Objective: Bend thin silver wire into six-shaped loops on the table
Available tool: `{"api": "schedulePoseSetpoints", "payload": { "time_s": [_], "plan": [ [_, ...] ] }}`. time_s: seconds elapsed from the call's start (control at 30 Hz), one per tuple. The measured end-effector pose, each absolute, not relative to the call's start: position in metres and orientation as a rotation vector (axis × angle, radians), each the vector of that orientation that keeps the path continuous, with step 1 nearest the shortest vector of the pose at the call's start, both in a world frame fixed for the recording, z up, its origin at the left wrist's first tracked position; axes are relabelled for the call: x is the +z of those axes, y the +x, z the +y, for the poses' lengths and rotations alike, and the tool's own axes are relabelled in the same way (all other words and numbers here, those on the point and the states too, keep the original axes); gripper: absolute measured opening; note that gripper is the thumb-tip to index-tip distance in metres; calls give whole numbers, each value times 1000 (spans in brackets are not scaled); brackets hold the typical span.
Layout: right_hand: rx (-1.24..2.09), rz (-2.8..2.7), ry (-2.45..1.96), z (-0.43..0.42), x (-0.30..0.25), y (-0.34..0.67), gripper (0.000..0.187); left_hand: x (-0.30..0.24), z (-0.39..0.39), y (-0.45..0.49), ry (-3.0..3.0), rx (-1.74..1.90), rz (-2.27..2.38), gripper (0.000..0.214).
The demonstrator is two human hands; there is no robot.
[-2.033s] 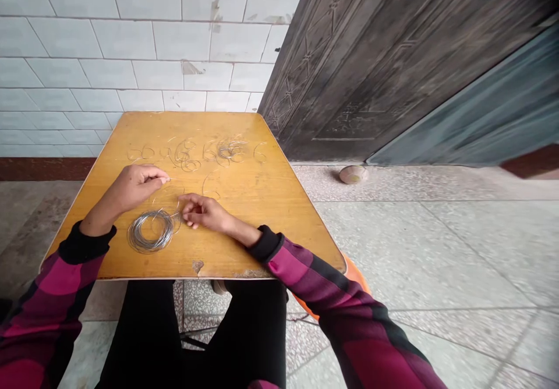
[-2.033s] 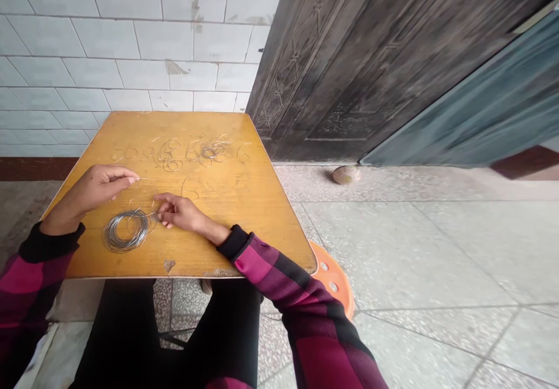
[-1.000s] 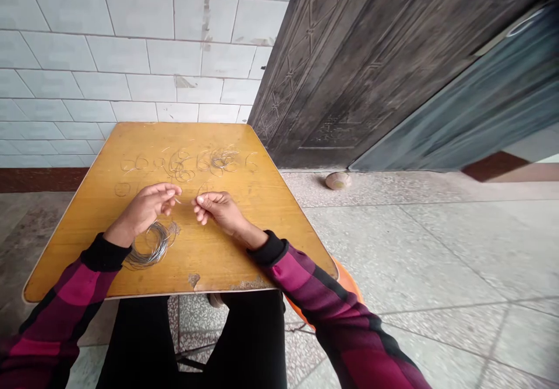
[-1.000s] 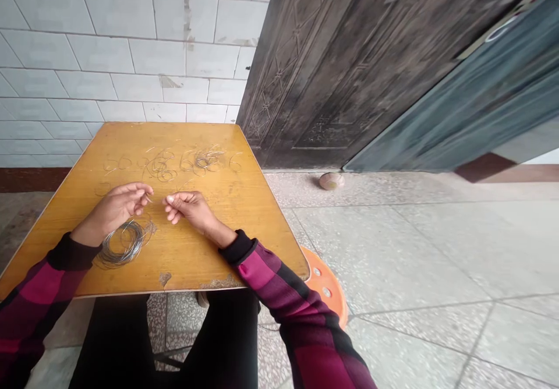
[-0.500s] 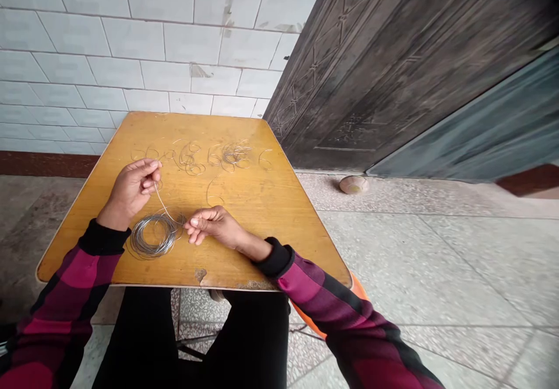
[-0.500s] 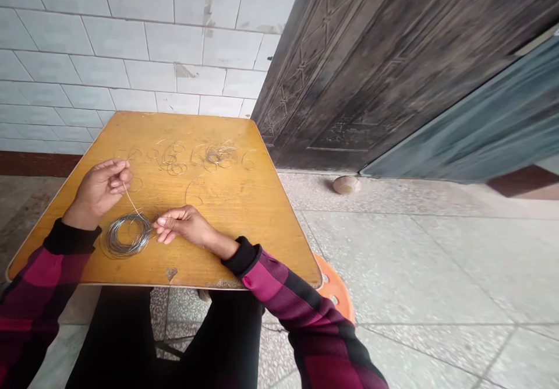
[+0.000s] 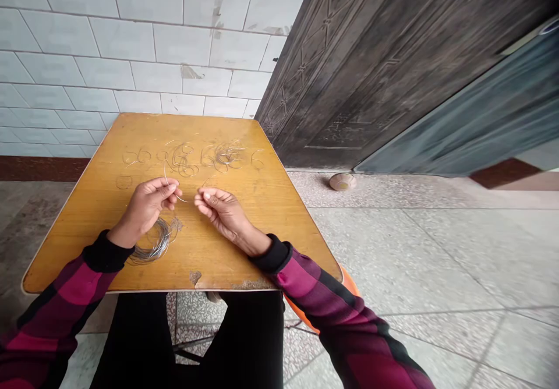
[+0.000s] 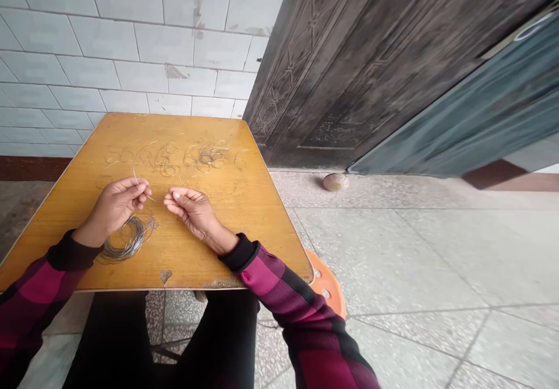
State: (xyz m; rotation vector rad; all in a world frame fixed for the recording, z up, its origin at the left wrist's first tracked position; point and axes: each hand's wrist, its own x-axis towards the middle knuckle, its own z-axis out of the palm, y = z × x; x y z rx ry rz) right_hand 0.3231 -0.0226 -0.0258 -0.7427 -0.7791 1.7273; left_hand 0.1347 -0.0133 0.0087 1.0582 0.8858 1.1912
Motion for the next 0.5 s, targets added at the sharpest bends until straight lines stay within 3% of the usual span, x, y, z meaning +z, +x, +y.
{"api": "schedulePoseSetpoints", "payload": {
  "time_s": [0.27, 0.5],
  "plan": [
    [1541, -1079, -843, -24, -32, 324, 35, -4, -14, 144, 1183, 1297, 948, 23],
    [1447, -1363, -929, -25, -35, 327, 33, -6, -13, 143, 1444, 1176, 1017, 21]
  ]
}}
